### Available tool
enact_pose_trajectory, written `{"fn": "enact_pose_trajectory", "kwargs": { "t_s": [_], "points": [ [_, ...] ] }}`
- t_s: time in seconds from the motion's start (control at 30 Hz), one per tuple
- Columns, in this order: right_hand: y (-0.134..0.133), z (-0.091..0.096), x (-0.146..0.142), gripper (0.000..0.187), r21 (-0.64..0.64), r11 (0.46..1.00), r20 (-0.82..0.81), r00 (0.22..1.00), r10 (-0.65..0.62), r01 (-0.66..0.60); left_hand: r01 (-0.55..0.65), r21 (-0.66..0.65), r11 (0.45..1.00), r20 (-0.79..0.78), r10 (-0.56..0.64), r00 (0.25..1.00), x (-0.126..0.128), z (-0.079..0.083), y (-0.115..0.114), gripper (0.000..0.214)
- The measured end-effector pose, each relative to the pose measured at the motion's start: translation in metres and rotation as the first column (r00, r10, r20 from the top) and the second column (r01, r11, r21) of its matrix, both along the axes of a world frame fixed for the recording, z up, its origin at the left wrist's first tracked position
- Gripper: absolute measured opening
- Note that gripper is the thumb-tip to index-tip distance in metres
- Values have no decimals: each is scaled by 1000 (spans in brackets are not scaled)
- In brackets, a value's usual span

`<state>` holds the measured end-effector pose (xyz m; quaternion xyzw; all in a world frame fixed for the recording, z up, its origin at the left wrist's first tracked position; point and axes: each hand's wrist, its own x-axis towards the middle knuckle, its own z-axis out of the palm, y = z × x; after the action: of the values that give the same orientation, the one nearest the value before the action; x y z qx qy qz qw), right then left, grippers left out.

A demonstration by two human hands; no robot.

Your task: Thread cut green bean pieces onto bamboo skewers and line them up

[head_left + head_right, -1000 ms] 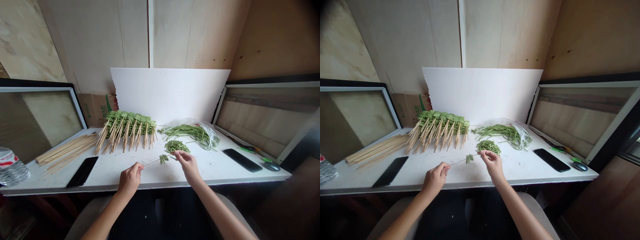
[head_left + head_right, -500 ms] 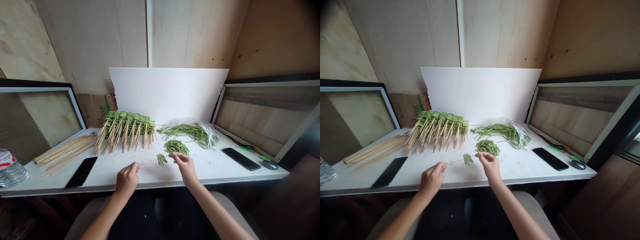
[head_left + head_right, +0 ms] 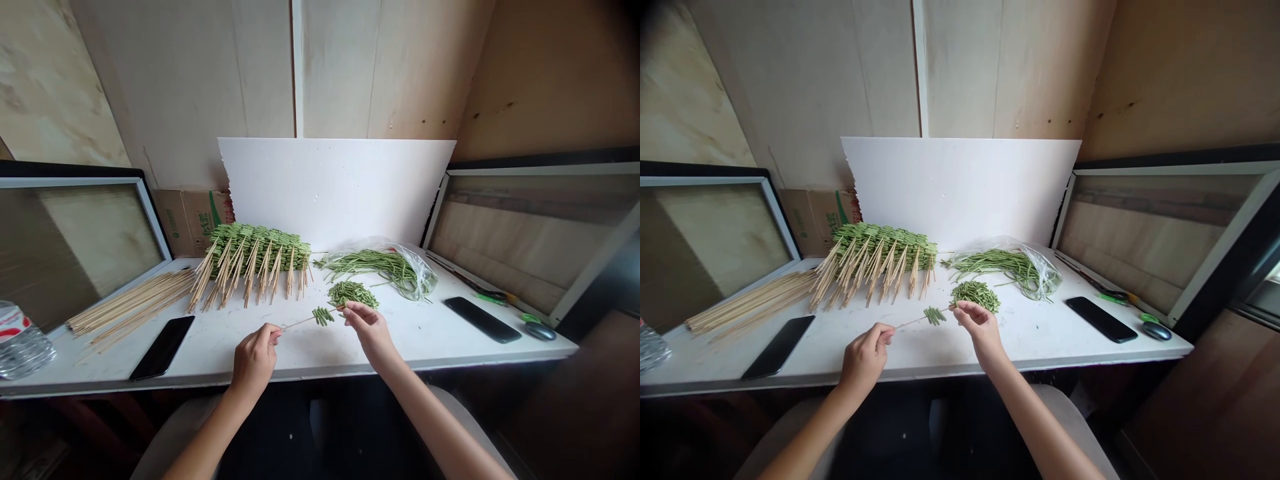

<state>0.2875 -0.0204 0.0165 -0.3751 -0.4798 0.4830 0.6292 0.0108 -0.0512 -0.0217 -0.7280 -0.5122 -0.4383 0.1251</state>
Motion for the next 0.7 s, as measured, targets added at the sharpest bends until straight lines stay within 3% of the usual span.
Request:
{"fn": "enact_pose_trajectory", "kwargs": {
  "t_s": [0.23,0.7],
  "points": [
    [-2,1,0,34,1,1000,46,999,-18,18,-14,-73,997,42,17,999,2,2,-2,25],
    [-6,0,-3,27,46,999,67,998,-9,6,17,-83,996,48,-13,999,1,0,-3,29]
  ]
}}
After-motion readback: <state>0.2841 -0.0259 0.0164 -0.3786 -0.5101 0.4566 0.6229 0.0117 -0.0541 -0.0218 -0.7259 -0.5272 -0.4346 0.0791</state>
